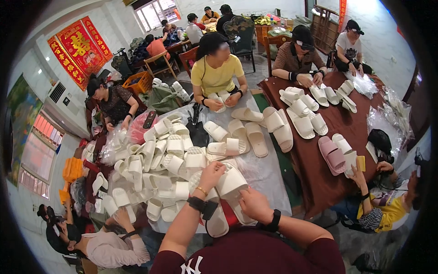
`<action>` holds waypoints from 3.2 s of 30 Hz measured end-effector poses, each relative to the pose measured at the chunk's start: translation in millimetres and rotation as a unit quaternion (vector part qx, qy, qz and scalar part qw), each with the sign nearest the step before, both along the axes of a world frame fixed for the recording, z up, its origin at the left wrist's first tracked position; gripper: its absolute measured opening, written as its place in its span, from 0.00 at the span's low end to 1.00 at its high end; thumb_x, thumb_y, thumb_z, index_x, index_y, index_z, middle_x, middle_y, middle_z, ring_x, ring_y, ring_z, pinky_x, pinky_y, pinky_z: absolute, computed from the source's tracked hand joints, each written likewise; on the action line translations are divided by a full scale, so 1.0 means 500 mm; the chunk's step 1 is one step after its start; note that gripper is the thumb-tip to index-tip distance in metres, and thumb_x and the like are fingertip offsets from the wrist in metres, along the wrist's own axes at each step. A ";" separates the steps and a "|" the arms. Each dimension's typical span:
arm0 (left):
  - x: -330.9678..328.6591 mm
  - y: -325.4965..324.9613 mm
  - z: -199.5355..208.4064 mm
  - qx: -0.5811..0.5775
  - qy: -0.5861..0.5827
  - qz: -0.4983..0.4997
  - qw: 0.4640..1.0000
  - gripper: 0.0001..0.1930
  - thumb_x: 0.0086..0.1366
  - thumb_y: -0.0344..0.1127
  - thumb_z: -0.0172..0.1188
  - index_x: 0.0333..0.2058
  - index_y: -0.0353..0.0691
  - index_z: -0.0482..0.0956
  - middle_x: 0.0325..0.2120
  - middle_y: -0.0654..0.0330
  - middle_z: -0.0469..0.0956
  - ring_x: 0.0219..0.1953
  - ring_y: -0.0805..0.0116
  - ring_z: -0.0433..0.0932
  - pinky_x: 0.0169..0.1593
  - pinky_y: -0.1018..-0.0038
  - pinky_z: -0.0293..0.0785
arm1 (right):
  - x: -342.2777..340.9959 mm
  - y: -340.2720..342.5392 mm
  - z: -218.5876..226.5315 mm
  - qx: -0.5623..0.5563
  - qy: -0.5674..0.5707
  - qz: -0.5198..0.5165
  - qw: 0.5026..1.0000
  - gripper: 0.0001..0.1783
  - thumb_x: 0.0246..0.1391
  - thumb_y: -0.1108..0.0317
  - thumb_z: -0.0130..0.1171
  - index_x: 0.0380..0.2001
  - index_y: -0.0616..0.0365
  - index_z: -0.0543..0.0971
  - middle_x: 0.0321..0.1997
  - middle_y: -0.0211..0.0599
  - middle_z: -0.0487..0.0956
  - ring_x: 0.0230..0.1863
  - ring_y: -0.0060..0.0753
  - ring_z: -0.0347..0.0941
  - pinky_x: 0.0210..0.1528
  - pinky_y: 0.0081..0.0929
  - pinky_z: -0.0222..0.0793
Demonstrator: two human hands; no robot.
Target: Manually assemble shoe components, specifically placing white upper pieces onto red-soled bases and organizing finished pairs.
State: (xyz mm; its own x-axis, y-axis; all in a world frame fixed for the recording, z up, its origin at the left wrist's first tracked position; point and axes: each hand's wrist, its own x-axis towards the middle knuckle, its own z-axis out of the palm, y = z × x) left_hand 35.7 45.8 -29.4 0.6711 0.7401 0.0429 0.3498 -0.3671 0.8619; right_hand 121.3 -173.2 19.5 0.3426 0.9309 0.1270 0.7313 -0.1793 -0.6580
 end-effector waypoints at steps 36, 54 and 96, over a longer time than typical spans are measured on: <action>0.006 -0.003 0.039 -0.004 0.103 -0.170 0.980 0.19 0.61 0.45 0.56 0.36 0.32 0.80 0.30 0.51 0.81 0.34 0.66 0.79 0.41 0.70 0.73 | -0.039 0.070 -0.062 0.019 -0.049 0.044 0.998 0.31 0.42 0.51 0.64 0.49 0.56 0.74 0.49 0.49 0.75 0.54 0.52 0.67 0.57 0.49 0.54; 0.004 0.005 0.020 -0.041 -0.040 -0.022 0.998 0.11 0.57 0.30 0.60 0.40 0.34 0.79 0.26 0.62 0.80 0.28 0.77 0.75 0.35 0.79 0.72 | -0.001 0.072 -0.045 0.062 0.025 0.104 0.992 0.27 0.44 0.59 0.64 0.47 0.60 0.75 0.50 0.56 0.72 0.55 0.59 0.64 0.58 0.49 0.57; -0.013 0.015 -0.011 -0.106 -0.194 -0.042 0.974 0.10 0.62 0.30 0.50 0.39 0.35 0.76 0.25 0.69 0.68 0.28 0.77 0.66 0.35 0.81 0.66 | 0.063 0.211 -0.033 0.210 0.230 0.054 0.949 0.08 0.53 0.70 0.59 0.36 0.60 0.82 0.30 0.39 0.81 0.30 0.26 0.75 0.35 0.24 0.70</action>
